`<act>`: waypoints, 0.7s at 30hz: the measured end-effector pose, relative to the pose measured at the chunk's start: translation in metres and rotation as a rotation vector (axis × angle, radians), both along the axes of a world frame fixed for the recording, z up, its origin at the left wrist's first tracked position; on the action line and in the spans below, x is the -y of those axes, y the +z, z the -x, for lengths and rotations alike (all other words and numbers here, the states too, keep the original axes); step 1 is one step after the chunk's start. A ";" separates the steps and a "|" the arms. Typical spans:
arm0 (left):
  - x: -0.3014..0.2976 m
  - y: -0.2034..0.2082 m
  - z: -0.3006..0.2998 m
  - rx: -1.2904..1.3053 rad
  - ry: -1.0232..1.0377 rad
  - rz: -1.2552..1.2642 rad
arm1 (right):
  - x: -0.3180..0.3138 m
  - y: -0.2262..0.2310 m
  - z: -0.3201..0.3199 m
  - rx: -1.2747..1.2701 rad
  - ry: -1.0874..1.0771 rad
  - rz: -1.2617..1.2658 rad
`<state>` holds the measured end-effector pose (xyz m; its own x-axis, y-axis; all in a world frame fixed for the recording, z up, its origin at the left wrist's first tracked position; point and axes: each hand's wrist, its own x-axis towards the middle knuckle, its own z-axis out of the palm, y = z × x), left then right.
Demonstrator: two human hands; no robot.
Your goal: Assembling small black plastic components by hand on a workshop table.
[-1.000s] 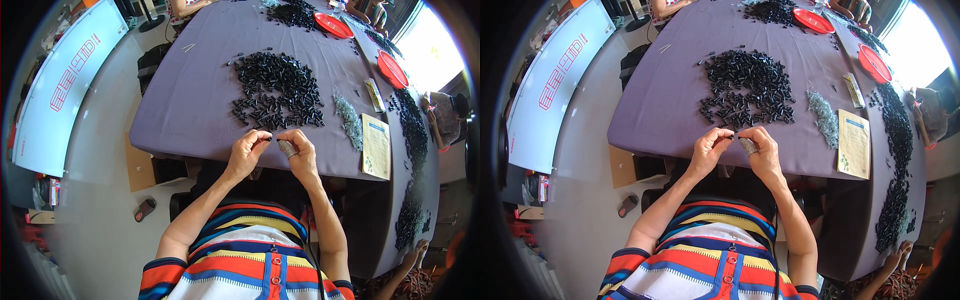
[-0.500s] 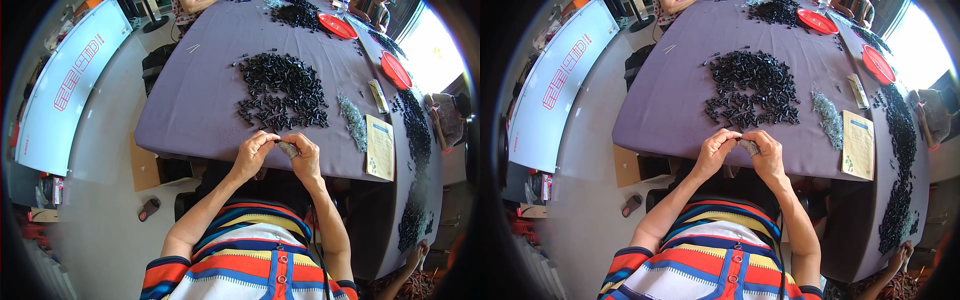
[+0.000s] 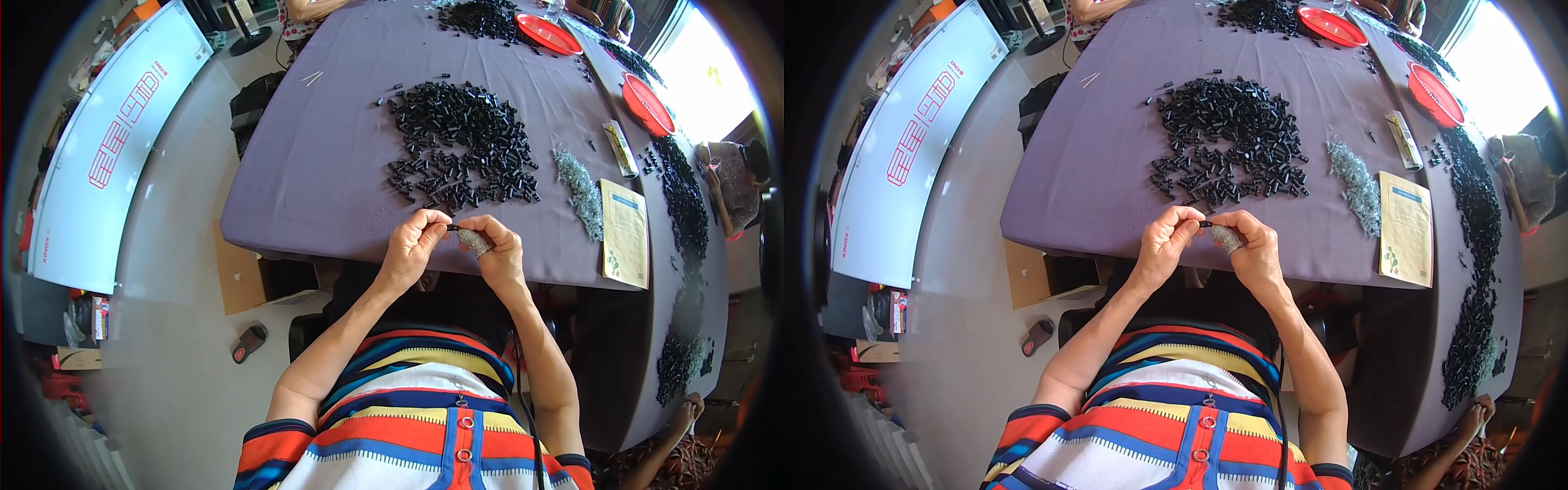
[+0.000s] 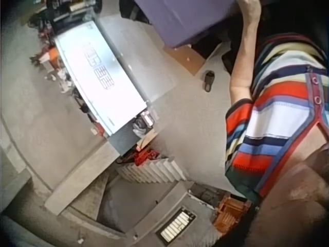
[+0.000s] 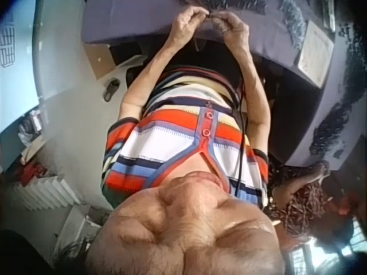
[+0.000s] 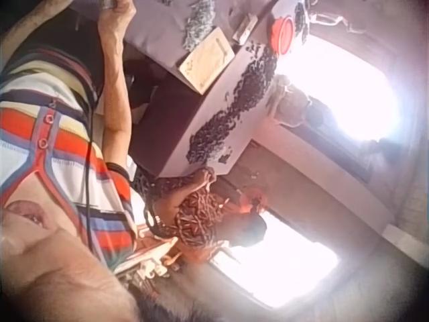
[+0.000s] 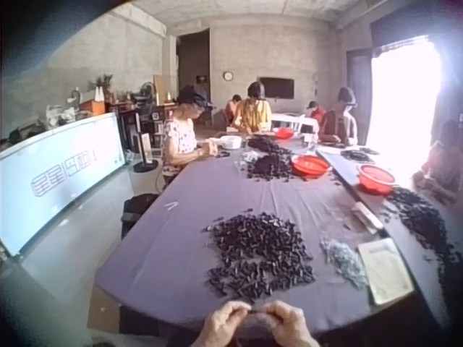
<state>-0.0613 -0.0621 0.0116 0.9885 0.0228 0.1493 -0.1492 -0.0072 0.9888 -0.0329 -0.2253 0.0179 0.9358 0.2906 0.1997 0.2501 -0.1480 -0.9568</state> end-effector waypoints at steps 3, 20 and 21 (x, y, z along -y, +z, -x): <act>0.001 -0.001 -0.001 0.015 0.012 0.011 | 0.000 -0.004 0.000 0.001 -0.005 0.003; -0.003 -0.007 -0.003 -0.010 0.046 0.050 | -0.013 0.000 0.005 0.135 -0.015 0.064; -0.003 -0.007 -0.005 -0.047 0.045 0.113 | -0.015 -0.002 0.004 -0.010 -0.015 -0.018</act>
